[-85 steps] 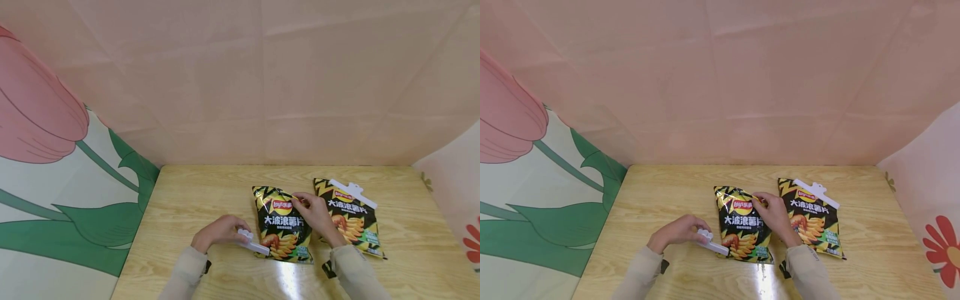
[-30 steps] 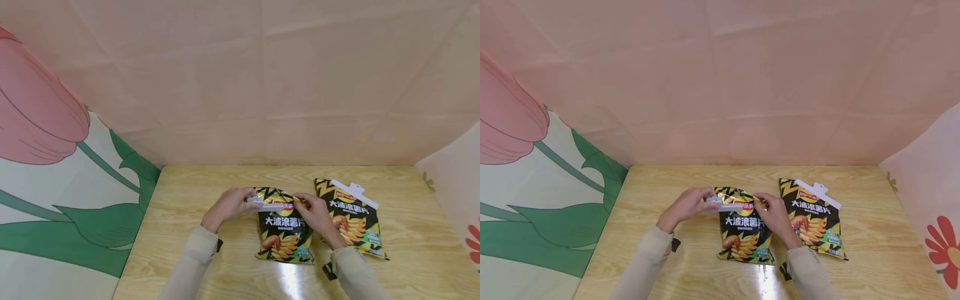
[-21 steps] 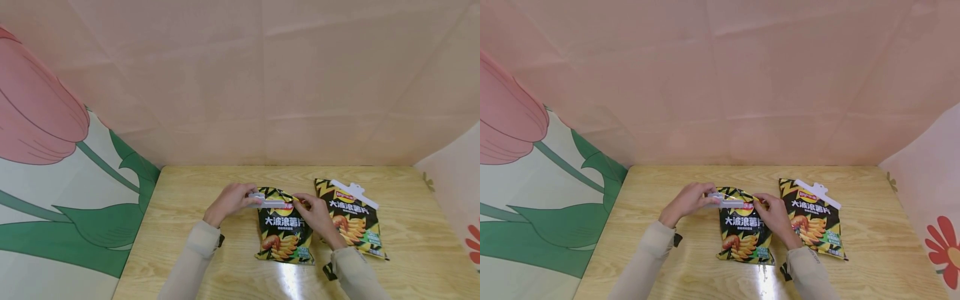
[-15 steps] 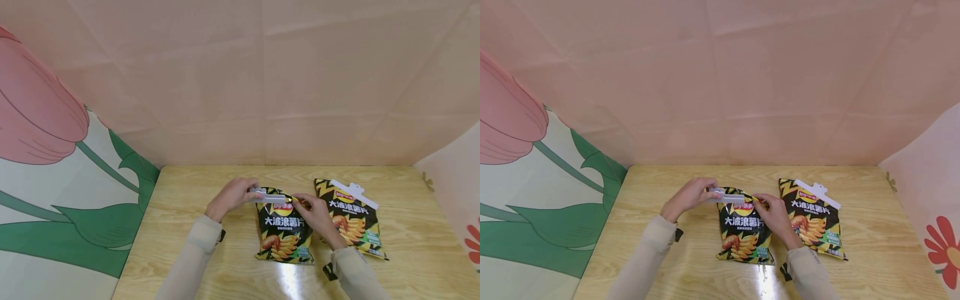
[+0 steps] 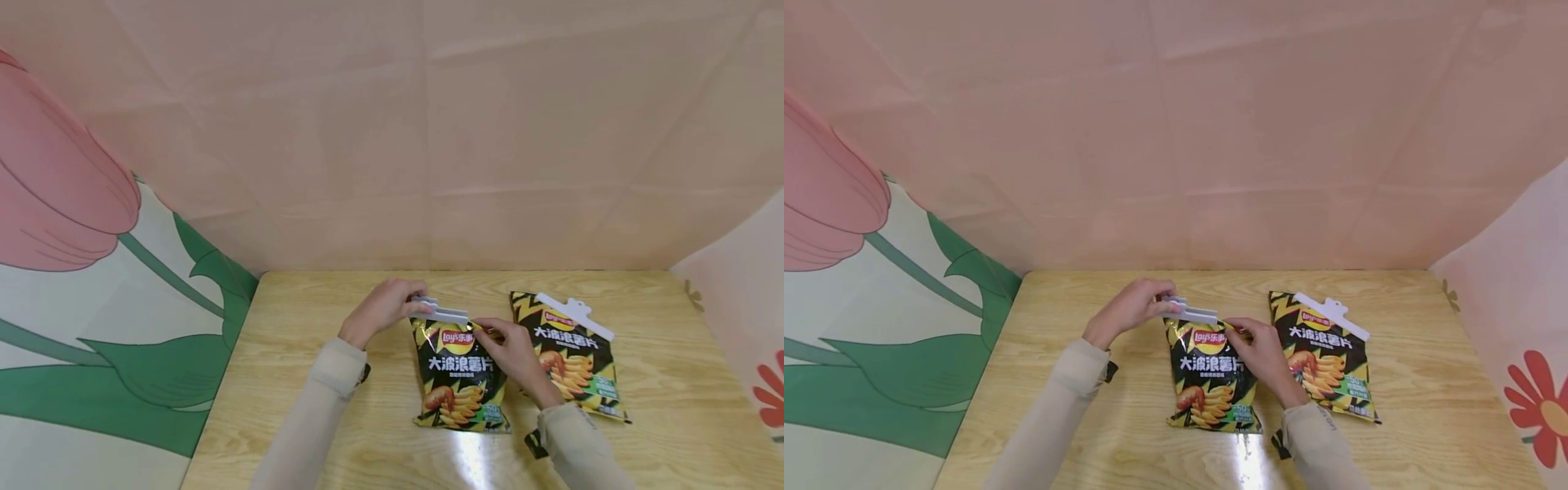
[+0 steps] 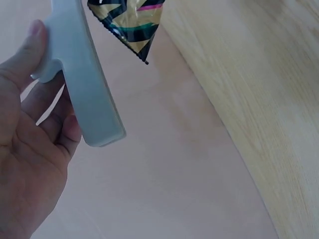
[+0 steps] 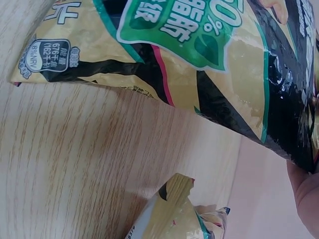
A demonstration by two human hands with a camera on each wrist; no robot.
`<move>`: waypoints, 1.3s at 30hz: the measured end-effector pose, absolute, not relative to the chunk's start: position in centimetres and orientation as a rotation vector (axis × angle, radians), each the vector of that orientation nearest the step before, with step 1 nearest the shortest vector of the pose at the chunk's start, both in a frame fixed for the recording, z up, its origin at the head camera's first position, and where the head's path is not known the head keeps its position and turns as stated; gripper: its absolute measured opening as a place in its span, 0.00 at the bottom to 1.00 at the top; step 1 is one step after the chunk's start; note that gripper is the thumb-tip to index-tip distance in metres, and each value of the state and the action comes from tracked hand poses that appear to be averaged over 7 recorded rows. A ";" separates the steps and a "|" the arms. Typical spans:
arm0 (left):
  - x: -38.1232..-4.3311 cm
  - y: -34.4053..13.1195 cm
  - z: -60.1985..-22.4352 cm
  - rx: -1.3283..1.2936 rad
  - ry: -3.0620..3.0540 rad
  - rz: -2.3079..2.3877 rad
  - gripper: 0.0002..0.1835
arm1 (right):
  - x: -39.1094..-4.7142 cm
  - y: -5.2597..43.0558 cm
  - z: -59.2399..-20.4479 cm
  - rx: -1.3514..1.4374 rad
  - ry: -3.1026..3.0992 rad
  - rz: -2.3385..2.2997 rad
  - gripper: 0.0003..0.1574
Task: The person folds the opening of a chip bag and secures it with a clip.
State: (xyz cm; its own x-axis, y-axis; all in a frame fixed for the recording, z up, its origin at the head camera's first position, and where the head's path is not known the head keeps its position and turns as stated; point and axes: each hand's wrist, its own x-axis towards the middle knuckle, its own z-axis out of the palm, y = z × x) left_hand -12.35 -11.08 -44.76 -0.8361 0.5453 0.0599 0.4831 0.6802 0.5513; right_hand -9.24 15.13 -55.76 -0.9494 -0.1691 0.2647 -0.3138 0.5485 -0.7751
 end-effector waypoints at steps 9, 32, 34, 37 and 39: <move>-12.9 -11.1 -44.6 0.973 2.836 0.827 0.08 | -9.4 14.7 -56.0 0.512 -2.551 1.346 0.12; -13.2 -10.3 -44.7 1.014 2.890 0.523 0.11 | -9.1 14.0 -55.7 0.547 -2.502 1.371 0.12; -13.2 -10.0 -44.9 1.033 2.879 0.518 0.11 | -9.0 13.9 -55.7 0.532 -2.507 1.414 0.12; -13.3 -9.7 -45.0 1.061 2.872 0.497 0.11 | -9.0 13.9 -55.6 0.515 -2.510 1.471 0.12; -13.3 -9.5 -45.1 1.070 2.875 0.489 0.11 | -8.9 13.9 -55.5 0.514 -2.522 1.482 0.12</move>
State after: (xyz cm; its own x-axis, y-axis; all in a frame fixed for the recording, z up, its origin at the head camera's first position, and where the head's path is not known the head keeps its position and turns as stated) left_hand -13.30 -9.52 -45.07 -0.7621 0.6430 0.0761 0.6320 0.7132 0.3031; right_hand -8.94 13.93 -55.55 -0.9259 -0.2064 0.3163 -0.3768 0.4460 -0.8119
